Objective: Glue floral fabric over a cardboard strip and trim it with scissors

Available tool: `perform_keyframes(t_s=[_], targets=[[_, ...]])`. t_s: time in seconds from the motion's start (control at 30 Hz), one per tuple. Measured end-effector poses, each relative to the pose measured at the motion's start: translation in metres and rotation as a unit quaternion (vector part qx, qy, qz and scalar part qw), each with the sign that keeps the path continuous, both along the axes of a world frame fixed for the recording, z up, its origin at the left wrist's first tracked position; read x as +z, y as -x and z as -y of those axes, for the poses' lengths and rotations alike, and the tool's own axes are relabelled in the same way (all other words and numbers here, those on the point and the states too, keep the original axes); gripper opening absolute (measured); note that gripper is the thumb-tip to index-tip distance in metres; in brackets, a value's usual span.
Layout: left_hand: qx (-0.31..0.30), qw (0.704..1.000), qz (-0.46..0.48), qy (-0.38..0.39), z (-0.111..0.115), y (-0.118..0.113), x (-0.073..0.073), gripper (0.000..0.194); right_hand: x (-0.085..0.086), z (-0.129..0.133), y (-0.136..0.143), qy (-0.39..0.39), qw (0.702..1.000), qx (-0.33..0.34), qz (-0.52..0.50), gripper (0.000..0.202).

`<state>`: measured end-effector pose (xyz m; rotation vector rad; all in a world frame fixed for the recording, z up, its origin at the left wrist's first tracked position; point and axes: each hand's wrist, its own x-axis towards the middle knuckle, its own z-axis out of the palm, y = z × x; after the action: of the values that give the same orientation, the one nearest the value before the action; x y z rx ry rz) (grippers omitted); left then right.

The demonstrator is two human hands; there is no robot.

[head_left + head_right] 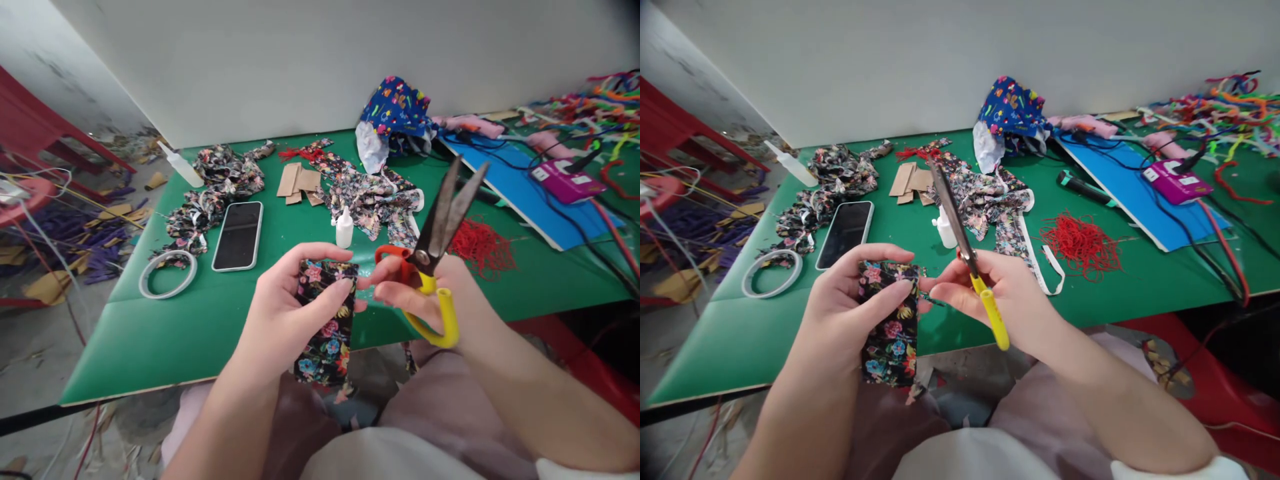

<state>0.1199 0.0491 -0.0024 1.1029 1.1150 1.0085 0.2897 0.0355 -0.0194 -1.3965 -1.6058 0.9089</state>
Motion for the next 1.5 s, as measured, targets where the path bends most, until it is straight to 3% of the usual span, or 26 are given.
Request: perform_keyframes(t_s=[0.2, 0.4, 0.6, 0.83, 1.17, 1.37, 1.5], targets=[[0.023, 0.998, -0.021, -0.061, -0.003, 0.002, -0.009, 0.015, -0.015, 0.002, 0.014, 0.113, 0.979, 0.076, -0.155, 0.017], [0.033, 0.997, -0.025, -0.072, -0.002, 0.001, -0.008, 0.013, -0.017, 0.005, 0.024, 0.128, 0.966, 0.037, -0.222, 0.015], [0.051, 0.995, -0.036, -0.072, -0.004, 0.000, -0.010, 0.023, -0.016, 0.004, 0.021, 0.128, 0.975, 0.045, -0.177, 0.018], [0.062, 0.997, -0.005, -0.050, -0.004, -0.001, -0.010, 0.017, -0.012, 0.008, 0.028, 0.116, 0.987, 0.037, -0.108, 0.023], [0.021, 0.999, 0.027, 0.019, -0.002, 0.003, -0.004, 0.022, 0.000, 0.017, 0.027, 0.127, 0.982, 0.022, -0.137, 0.020], [0.074, 0.993, 0.019, -0.094, -0.003, 0.001, -0.016, 0.021, 0.002, 0.017, 0.025, 0.129, 0.985, 0.015, -0.111, 0.018], [0.073, 0.979, -0.036, -0.187, -0.003, 0.004, -0.026, 0.023, 0.002, 0.016, 0.024, 0.116, 0.989, 0.015, -0.091, 0.018]])
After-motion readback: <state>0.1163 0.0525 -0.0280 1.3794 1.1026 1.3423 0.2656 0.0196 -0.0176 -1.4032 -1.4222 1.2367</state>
